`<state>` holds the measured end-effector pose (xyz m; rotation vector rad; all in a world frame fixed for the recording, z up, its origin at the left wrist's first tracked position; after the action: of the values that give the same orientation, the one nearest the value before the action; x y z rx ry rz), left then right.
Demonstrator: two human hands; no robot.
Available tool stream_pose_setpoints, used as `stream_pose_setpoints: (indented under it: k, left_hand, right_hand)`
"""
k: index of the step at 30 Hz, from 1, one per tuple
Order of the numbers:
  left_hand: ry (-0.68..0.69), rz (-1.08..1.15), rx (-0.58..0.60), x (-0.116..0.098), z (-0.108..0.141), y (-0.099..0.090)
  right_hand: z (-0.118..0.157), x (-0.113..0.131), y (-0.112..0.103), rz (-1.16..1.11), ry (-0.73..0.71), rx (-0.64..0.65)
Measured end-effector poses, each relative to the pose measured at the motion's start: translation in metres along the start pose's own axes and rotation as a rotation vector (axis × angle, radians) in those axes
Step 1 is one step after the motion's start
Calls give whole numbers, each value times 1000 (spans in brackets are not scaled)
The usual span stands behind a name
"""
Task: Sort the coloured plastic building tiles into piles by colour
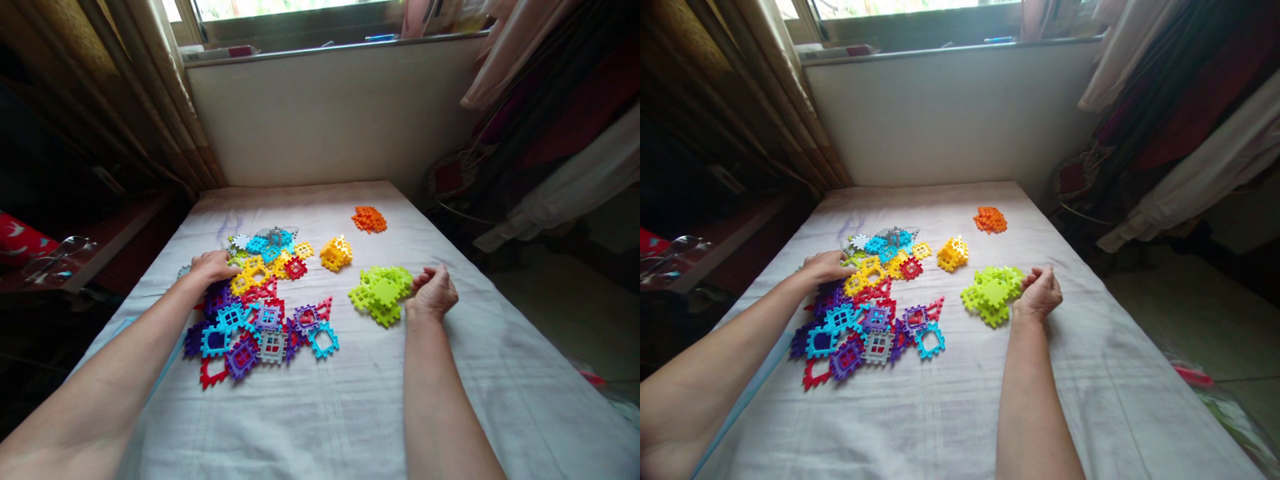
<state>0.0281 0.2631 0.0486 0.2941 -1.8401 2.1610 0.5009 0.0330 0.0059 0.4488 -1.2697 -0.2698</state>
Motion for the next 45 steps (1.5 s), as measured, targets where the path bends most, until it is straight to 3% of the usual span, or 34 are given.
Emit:
stream_pose_setpoints:
  k: [9,11,14,16,18,21,25,27,30,33,37,41,45]
  left_hand:
    - [122,96,-96,-21,22,-24]
    - [152,178,-242,-30,30,-46]
    - [257,404,-551,-54,53,-87]
    - [367,614,-624,-81,71,-103]
    - [483,833,-578,-118,88,-107]
    - [648,1063,-417,-185,114,-105]
    - [680,1259,-215,-257,127,-101]
    - [639,1271,-135,-284,124,-99]
    - [616,1130,-158,-307,120,-102]
    - [634,1042,-218,-312,122,-101]
    - [683,934,-357,-297,126,-91]
    - [688,905,-465,-267,125,-82]
    - [673,878,-567,-226,121,-85]
  right_hand:
    - [-3,-4,0,-28,8,13]
    - [-4,-4,0,-34,12,10]
    - [-4,-4,1,-31,11,5]
    - [-5,-4,0,-27,12,0]
    - [-6,-5,0,-24,15,-7]
    - [-6,-6,0,-34,18,-5]
    - [-5,-5,0,-50,26,-2]
    - [-4,-4,0,-48,21,-7]
    - [-3,-3,0,-49,30,-12]
    - [-3,-4,0,-54,46,-9]
    - [-3,-5,0,-53,39,-9]
    - [-5,-6,0,-49,36,-10]
    - [-6,-7,-1,-43,41,-22]
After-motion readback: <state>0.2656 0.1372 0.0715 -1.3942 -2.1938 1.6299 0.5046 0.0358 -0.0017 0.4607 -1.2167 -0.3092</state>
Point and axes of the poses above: each hand's wrist, its own z-axis away from the middle knuckle, its own y-axis out of the palm, x = y × z, the point moved 8 cm from there along -z, towards the middle knuckle, and after that the axes turned 10 degrees about -z, right-handed, at the moved point
